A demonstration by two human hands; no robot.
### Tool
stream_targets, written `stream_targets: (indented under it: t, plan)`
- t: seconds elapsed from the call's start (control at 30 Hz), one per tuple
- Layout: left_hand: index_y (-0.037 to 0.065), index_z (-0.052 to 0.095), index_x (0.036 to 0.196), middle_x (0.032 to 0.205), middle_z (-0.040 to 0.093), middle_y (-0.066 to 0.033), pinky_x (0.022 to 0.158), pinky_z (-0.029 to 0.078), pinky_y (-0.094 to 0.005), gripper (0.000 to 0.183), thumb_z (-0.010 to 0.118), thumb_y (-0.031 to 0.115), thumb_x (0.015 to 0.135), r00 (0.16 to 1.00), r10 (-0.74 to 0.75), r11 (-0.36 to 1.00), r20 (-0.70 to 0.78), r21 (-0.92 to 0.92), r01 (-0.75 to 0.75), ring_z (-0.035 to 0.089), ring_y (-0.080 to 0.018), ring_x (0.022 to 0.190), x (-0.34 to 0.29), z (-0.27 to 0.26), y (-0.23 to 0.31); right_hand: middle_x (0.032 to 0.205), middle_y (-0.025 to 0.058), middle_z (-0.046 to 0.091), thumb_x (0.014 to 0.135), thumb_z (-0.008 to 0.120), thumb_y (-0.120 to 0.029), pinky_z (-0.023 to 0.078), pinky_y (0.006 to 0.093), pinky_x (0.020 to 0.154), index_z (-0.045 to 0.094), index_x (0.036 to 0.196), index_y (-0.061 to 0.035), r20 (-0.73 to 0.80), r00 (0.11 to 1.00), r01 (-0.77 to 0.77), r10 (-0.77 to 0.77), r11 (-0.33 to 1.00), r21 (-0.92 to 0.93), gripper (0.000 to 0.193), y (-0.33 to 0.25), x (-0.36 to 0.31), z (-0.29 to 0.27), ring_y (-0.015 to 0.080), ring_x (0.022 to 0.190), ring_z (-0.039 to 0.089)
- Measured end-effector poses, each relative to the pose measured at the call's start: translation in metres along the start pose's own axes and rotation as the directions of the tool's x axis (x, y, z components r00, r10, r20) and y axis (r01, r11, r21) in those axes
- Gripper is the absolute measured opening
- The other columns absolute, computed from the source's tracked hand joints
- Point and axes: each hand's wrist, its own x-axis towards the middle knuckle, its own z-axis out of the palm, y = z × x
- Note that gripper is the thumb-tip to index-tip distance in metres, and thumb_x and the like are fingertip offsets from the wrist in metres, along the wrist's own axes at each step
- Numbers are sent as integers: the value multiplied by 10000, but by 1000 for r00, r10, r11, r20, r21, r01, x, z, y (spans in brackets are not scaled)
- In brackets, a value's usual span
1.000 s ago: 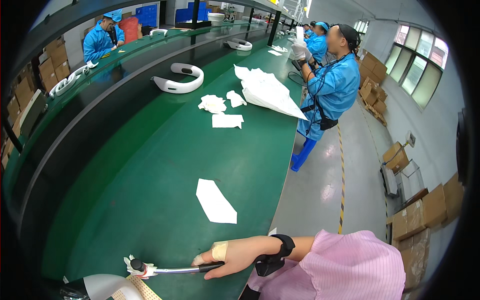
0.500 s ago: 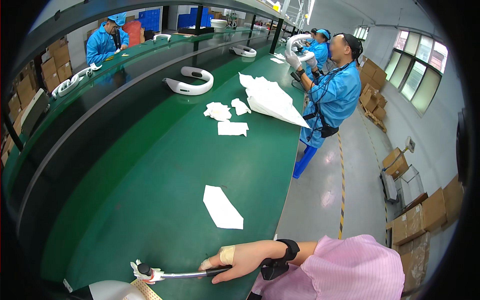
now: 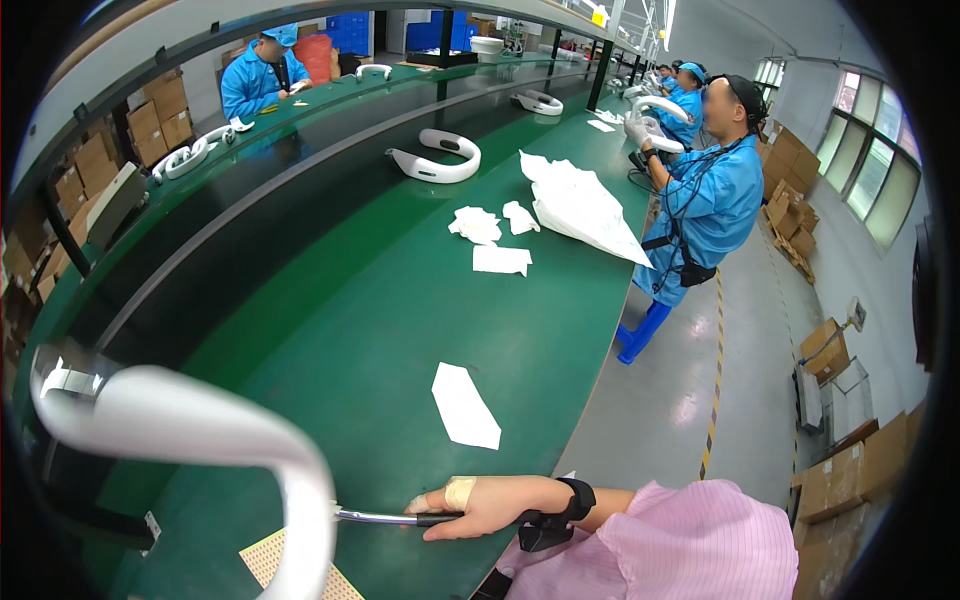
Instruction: Assembling and inspecting neck-worn electronic device components on a factory production line.
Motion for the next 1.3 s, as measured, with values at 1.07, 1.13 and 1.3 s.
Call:
stream_targets:
  t: [1.07, 1.13, 1.3]
  plan:
    - [16, 361, 1238, 826, 452, -89, 604, 409, -292, 604, 594, 179, 704, 947, -137, 937, 289, -272, 219, 461, -179, 649, 35, 10, -11, 579, 14, 474, 892, 518, -262, 378, 248, 412, 405, 1294, -23, -75, 993, -85, 95, 989, 121, 482, 2, 0, 4, 95, 428, 436]
    - [17, 361, 1238, 826, 453, -89, 604, 409, -293, 607, 596, 179, 703, 947, -134, 936, 292, -276, 218, 462, -180, 649, 35, 10, -11, 581, 14, 473, 892, 520, -264, 380, 249, 413, 399, 1300, -20, -60, 993, -93, 101, 988, 121, 490, 1, 0, 3, 95, 432, 437]
    - [3, 361, 1233, 814, 449, -89, 606, 399, -291, 613, 594, 181, 694, 958, -106, 951, 266, -255, 176, 453, -176, 645, 34, 11, -11, 588, 15, 474, 894, 521, -267, 384, 252, 415, 386, 1307, -6, -40, 994, -98, 104, 988, 123, 507, -2, 0, 2, 96, 443, 444]
